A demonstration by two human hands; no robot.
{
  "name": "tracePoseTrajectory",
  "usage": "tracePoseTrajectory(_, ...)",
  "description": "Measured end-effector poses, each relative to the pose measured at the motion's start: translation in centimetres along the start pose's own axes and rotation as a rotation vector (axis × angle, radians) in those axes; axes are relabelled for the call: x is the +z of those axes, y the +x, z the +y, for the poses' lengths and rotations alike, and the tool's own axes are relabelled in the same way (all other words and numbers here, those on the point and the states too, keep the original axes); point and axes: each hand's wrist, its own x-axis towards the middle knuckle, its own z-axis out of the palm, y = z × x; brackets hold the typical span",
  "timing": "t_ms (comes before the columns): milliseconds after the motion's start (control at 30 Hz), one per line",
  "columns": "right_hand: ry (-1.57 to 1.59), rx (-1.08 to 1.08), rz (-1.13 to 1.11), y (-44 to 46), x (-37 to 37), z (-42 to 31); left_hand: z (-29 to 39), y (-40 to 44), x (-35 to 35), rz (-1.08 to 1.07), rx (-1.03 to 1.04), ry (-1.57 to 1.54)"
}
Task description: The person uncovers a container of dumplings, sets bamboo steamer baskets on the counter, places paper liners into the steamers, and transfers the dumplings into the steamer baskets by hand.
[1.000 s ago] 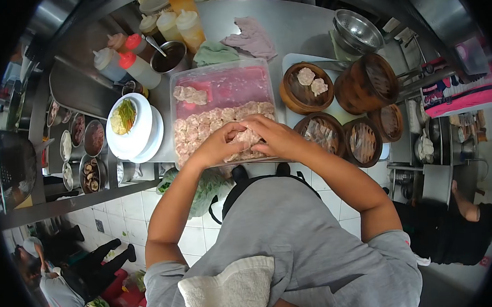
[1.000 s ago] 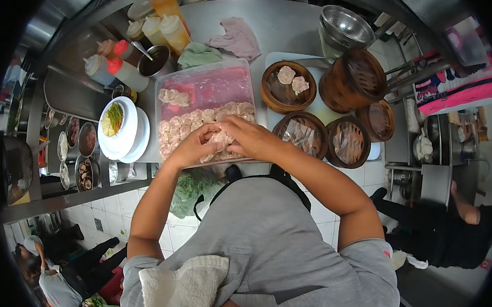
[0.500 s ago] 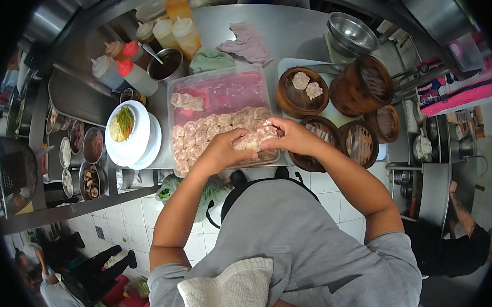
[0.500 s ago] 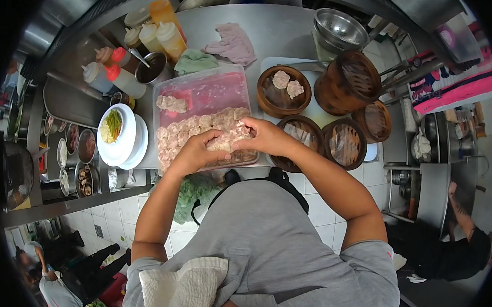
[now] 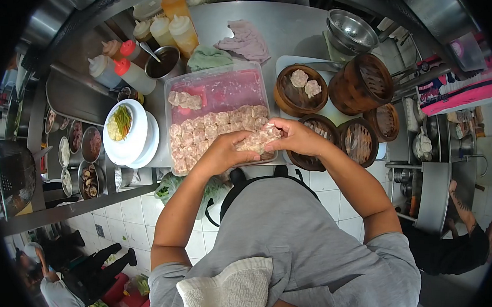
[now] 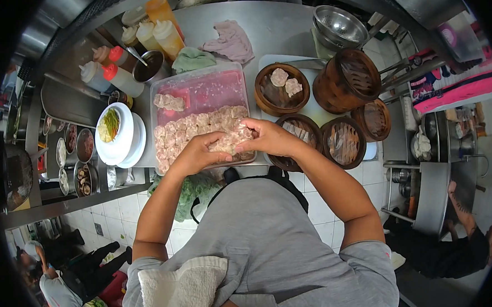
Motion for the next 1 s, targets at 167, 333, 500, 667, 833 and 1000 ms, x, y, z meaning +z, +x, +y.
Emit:
tracePoseTrajectory(167,0.162,0.035,-0.026,-0.6,0.1,0.2,0.3,-0.3,-0.2,-0.066,-0.021,-0.072)
tracePoseTrajectory(333,0.631,0.097,-0.071,-0.7,-0.1,1.0,-0.3,-0.2,0.0,-0.094,-0.103,-0.313)
tracePoseTrajectory(500,0.291,-0.043,0.377,-0.6,1.1,0.3,-1.0,-0.9,0.1,0.102,-0.065,0.199)
tracePoseTrajectory(667,-0.023,-0.095,0.365,-0.5,2.8,-0.6,0.5,-0.7,2.8,0.490,0.109,-0.008)
tracePoseTrajectory(833,-0.603,-0.421,0.376,0.3,4.6,-1.7,1.8,0.6,5.8,0.299,0.047,-1.296)
tracePoseTrajectory(1000,-0.210,-0.293,0.334,-0.7,4.0,-2.8,0.2,0.0,5.4,0.271,-0.008,-1.244)
